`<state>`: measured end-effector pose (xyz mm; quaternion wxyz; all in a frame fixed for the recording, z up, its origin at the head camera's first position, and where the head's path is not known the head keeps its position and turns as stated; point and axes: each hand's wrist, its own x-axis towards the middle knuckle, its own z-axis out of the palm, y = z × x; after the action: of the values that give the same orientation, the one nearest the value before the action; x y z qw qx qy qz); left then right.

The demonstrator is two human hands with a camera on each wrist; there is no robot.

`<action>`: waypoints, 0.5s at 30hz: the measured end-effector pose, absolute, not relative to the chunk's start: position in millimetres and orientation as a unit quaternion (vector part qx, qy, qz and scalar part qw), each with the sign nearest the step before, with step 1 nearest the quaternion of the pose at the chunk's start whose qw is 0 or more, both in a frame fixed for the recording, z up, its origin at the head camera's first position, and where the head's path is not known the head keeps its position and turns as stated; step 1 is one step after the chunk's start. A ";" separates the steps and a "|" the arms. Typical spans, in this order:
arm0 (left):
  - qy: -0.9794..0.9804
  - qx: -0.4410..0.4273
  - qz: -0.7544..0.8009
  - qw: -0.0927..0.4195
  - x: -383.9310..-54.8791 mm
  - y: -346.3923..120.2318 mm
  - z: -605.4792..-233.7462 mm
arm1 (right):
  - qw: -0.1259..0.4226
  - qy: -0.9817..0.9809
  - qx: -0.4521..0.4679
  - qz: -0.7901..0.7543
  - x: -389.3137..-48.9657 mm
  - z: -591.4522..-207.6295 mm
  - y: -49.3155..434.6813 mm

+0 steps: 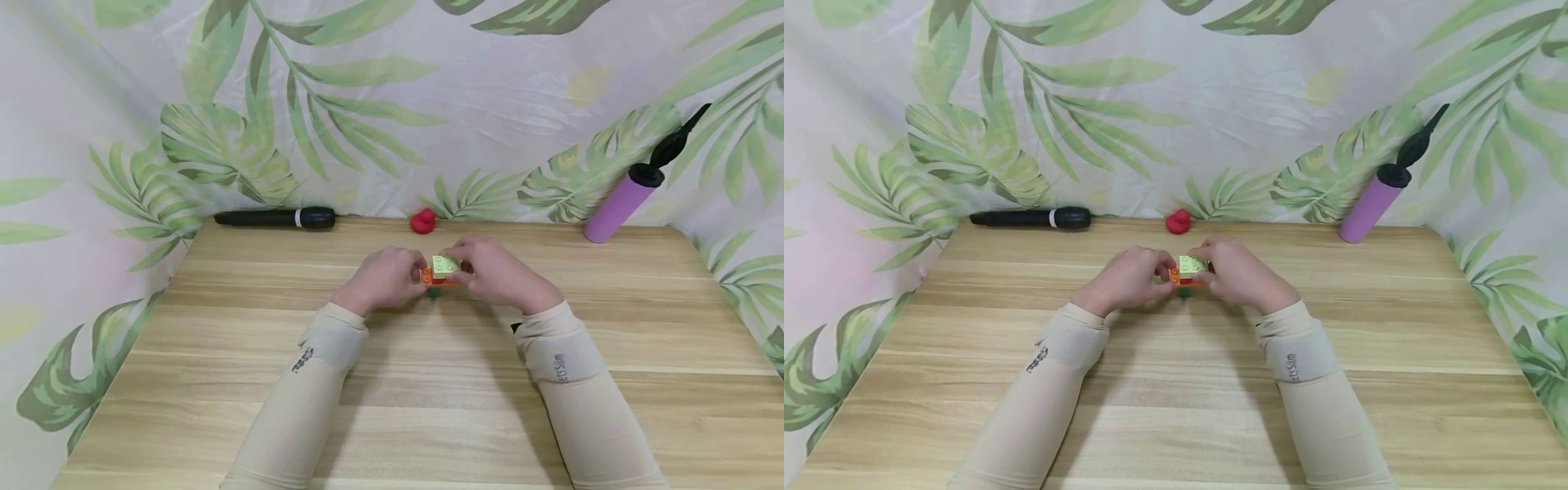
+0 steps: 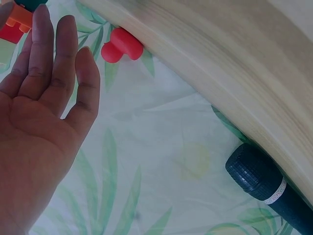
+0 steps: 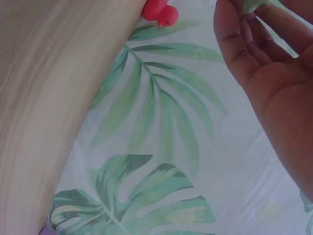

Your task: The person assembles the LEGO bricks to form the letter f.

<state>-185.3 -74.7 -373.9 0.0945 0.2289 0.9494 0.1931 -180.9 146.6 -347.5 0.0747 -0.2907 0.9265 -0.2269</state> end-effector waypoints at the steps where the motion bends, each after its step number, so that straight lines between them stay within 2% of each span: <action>1: 0.949 0.229 0.193 0.094 -185.2 -75.0 -374.3 | 0.074 0.927 -0.292 -0.222 -180.1 -346.6 145.3; 15: 0.949 0.226 0.195 0.101 -185.9 -76.4 -375.7 | 0.077 0.932 -0.277 -0.220 -182.1 -348.6 148.1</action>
<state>-185.9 -76.4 -375.7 0.1008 0.2255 0.9491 0.1955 -182.1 148.1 -348.6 0.0774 -0.2774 0.9320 -0.2200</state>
